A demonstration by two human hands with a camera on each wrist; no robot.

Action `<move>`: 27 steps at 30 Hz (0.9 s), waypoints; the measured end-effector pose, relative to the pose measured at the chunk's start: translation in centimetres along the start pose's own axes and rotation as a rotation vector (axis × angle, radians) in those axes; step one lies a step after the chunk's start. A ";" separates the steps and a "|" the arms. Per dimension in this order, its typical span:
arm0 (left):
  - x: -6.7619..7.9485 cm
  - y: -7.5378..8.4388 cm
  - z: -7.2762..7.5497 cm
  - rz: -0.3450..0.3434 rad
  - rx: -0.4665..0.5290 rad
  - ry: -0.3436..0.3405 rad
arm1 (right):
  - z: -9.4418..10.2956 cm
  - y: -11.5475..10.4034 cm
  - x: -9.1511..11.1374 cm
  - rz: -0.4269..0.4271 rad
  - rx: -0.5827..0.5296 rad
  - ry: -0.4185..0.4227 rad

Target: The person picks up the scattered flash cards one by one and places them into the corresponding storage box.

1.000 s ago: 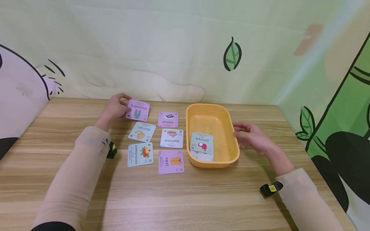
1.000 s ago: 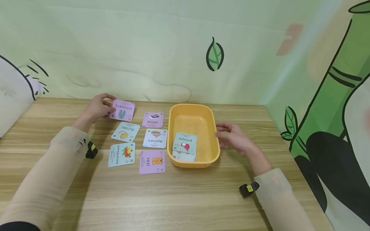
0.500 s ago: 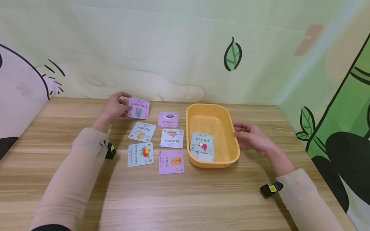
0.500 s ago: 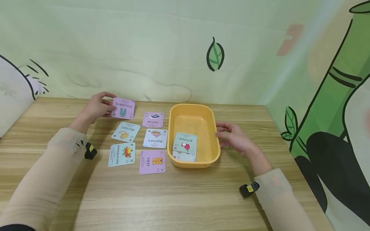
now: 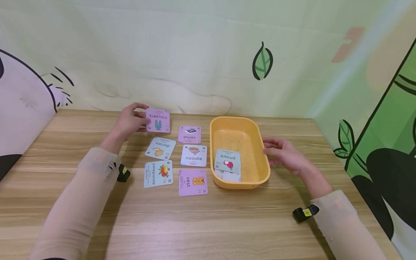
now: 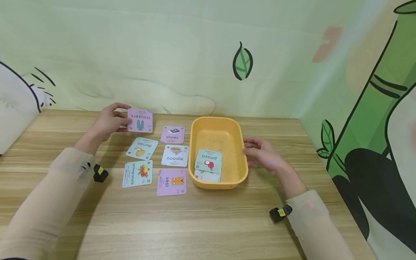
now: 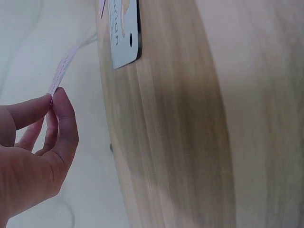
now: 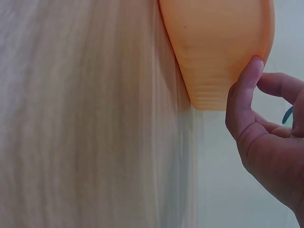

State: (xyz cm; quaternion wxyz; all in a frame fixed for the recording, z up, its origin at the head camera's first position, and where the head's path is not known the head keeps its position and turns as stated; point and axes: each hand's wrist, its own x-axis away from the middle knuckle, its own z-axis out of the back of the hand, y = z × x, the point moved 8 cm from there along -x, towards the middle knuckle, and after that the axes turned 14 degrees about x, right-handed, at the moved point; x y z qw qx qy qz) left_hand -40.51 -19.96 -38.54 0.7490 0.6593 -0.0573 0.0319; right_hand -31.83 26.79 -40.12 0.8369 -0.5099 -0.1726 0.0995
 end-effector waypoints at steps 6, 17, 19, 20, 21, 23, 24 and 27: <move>0.3 0.3 -0.8 -0.013 0.047 -0.025 | 0.1 0.0 0.0 -0.001 0.002 0.002; 1.8 1.2 -3.4 -0.040 0.084 -0.087 | 0.1 0.0 0.1 0.007 -0.006 0.000; 2.1 1.4 -3.9 -0.043 0.088 -0.101 | 0.1 0.1 0.1 0.007 -0.007 -0.001; 2.3 1.5 -4.1 -0.045 0.090 -0.107 | 0.1 0.1 0.1 0.006 -0.006 -0.001; 2.4 1.6 -4.3 -0.047 0.095 -0.112 | 0.1 0.1 0.1 0.005 -0.005 -0.001; 2.6 1.7 -4.6 -0.052 0.104 -0.119 | 0.1 0.1 0.1 0.003 -0.003 -0.001; 2.7 1.7 -4.7 -0.056 0.107 -0.118 | 0.1 0.1 0.1 0.003 -0.002 -0.002; 2.9 1.9 -5.1 -0.067 0.123 -0.124 | 0.1 0.2 0.0 0.005 -0.003 -0.001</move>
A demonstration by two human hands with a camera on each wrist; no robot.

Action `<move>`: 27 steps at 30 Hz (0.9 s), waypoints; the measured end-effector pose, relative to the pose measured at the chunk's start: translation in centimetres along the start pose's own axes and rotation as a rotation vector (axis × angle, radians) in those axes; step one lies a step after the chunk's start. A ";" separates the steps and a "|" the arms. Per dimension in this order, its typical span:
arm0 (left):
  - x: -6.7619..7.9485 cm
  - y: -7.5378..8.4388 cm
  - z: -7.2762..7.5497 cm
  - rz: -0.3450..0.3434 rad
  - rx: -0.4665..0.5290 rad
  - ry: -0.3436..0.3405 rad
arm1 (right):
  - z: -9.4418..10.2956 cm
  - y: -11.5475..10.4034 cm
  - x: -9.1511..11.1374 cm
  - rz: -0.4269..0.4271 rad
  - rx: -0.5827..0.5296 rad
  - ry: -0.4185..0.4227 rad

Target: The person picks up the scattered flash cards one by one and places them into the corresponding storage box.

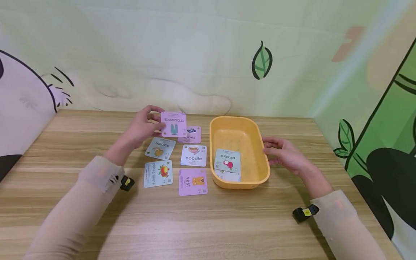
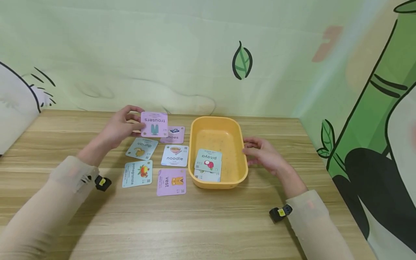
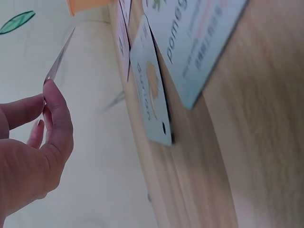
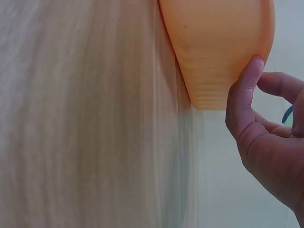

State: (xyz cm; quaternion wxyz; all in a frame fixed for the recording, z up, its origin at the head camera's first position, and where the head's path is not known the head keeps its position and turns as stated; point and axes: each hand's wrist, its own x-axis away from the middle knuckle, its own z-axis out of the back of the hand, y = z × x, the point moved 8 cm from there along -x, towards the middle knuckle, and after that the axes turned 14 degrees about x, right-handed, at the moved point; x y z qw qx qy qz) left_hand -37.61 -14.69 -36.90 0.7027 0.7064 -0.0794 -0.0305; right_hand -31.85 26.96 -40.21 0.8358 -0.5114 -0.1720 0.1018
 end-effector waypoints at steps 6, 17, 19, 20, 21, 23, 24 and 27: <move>0.6 0.6 -1.1 -0.024 -0.005 -0.020 | 0.0 0.0 0.0 0.001 -0.004 0.003; 1.8 1.7 -3.0 -0.016 0.025 -0.039 | -0.1 0.0 0.0 -0.001 -0.008 -0.003; 2.1 1.7 -3.5 0.000 0.032 -0.050 | -0.1 0.0 0.0 -0.004 -0.009 -0.001; 2.2 1.7 -3.9 0.009 0.034 -0.056 | -0.1 0.0 0.0 -0.005 -0.009 0.000; 2.3 1.7 -4.2 0.017 0.039 -0.063 | -0.1 0.0 0.0 -0.004 -0.009 -0.001; 2.5 1.7 -4.8 0.027 0.056 -0.084 | -0.2 0.0 0.0 -0.006 -0.009 0.000; 2.6 1.6 -5.2 0.031 0.062 -0.096 | -0.2 0.0 0.0 -0.006 -0.010 0.001; 2.9 1.5 -6.2 0.045 0.087 -0.134 | -0.2 -0.1 0.0 -0.006 -0.010 0.001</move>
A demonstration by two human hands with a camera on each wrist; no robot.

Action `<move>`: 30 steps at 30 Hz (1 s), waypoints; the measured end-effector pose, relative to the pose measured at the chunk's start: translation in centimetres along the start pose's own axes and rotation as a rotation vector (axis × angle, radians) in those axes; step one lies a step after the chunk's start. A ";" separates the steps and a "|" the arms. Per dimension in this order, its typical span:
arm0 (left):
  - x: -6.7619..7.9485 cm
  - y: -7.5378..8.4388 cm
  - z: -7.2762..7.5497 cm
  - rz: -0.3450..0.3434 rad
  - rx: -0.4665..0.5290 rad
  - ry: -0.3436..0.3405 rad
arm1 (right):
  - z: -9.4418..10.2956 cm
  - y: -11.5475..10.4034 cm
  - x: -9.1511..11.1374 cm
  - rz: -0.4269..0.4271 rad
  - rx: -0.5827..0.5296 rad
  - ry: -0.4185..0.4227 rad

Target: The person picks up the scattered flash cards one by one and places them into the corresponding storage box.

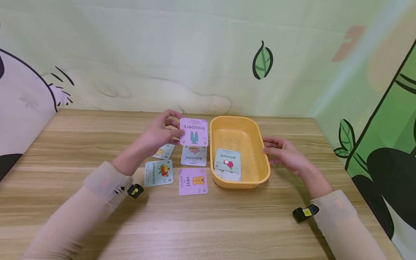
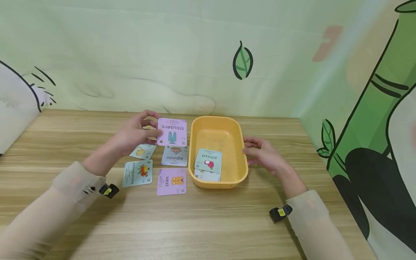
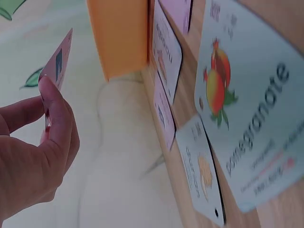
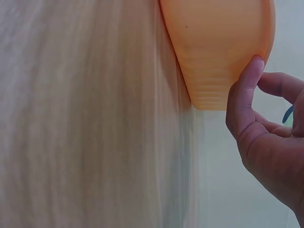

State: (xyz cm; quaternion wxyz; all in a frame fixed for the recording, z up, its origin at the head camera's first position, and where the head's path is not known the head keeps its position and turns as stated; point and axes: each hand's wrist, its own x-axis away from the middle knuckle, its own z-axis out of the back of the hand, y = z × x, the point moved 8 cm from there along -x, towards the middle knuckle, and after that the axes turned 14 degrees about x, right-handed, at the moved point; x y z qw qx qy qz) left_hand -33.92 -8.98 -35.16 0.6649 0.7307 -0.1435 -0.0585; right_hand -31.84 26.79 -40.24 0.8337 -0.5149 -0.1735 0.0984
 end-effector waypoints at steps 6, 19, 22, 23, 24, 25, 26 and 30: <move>0.4 -0.6 -1.8 0.038 0.031 -0.063 | 0.0 0.0 0.0 -0.002 0.002 0.001; 0.4 -1.4 -4.6 0.108 0.035 -0.121 | 0.0 -0.2 0.1 -0.005 0.011 0.001; 0.2 -1.6 -5.0 0.121 0.037 -0.133 | 0.0 -0.1 0.1 -0.006 0.010 -0.001; 0.1 -1.7 -5.2 0.124 0.039 -0.138 | 0.0 -0.1 0.1 -0.006 0.009 0.000; 0.0 -1.8 -5.4 0.129 0.040 -0.143 | 0.1 0.0 0.1 -0.007 0.009 0.001; -0.1 -1.8 -5.6 0.131 0.041 -0.147 | 0.1 0.0 0.1 -0.007 0.009 0.001; -0.2 -1.9 -5.8 0.132 0.042 -0.150 | 0.1 0.0 0.1 -0.008 0.009 0.001; -0.4 -2.1 -6.8 0.136 0.032 -0.160 | 0.1 0.1 0.0 -0.004 0.009 0.000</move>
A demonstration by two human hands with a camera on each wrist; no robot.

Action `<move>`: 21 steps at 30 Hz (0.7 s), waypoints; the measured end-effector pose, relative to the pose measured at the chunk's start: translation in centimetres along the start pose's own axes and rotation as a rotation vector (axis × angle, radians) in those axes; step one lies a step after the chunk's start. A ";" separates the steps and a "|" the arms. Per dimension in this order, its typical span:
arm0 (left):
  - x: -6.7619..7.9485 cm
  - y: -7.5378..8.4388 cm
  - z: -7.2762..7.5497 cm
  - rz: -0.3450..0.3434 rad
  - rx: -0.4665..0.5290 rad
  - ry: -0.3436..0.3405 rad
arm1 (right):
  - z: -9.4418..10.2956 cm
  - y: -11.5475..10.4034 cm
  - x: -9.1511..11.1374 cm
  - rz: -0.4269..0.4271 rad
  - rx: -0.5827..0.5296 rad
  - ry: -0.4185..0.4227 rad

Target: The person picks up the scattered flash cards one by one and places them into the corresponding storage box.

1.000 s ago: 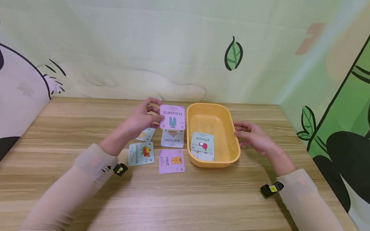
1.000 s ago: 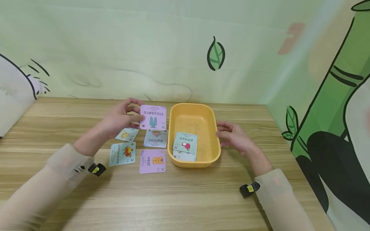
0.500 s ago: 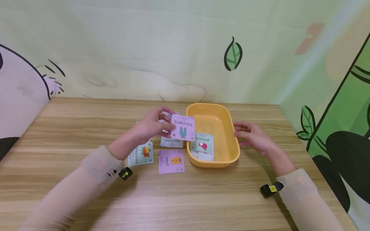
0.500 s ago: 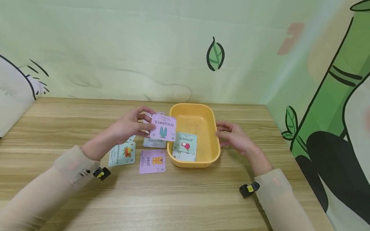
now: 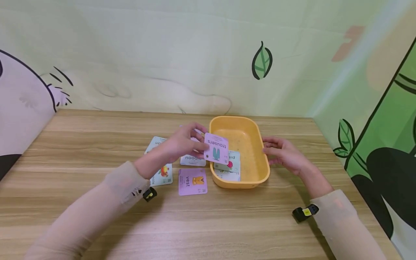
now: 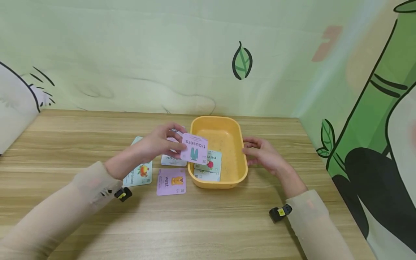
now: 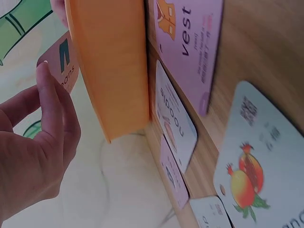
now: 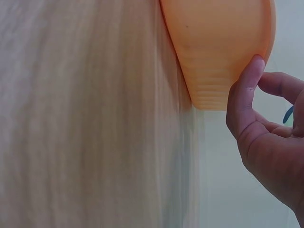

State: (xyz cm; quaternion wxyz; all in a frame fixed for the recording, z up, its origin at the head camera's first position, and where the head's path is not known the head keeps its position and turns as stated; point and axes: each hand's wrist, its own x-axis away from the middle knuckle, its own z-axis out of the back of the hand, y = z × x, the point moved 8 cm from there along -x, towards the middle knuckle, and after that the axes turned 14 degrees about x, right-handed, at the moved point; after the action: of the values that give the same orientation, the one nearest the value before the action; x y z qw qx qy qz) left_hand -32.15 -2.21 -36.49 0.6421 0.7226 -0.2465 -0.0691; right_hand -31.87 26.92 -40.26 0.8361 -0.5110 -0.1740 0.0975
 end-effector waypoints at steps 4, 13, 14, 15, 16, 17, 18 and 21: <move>-0.2 0.0 -1.0 0.001 -0.013 -0.011 | 0.0 0.0 0.0 0.004 -0.002 -0.003; -0.7 -0.1 -2.2 -0.001 -0.103 -0.013 | 0.0 -0.1 0.2 0.007 -0.003 -0.004; -0.7 -0.1 -2.3 -0.002 -0.119 -0.012 | 0.0 -0.1 0.2 0.008 -0.002 -0.005; -0.8 -0.1 -2.3 -0.004 -0.134 -0.013 | -0.1 -0.1 0.2 0.008 -0.002 -0.005; -0.8 -0.1 -2.4 -0.008 -0.155 -0.014 | -0.1 -0.1 0.2 0.007 -0.002 -0.005; -0.8 -0.1 -2.5 -0.013 -0.175 -0.016 | -0.1 -0.1 0.2 0.006 -0.004 -0.005; -0.9 -0.1 -2.6 -0.018 -0.200 -0.019 | -0.1 -0.1 0.2 0.006 -0.005 -0.004; -1.0 -0.1 -2.9 -0.025 -0.266 -0.027 | -0.1 -0.2 0.1 0.006 -0.010 -0.003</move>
State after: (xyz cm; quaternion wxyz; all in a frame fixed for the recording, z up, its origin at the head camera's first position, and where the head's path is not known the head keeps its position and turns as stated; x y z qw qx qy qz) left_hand -31.79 0.79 -36.32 0.7280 0.6331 -0.2345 -0.1189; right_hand -31.69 26.80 -40.13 0.8330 -0.5157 -0.1741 0.0997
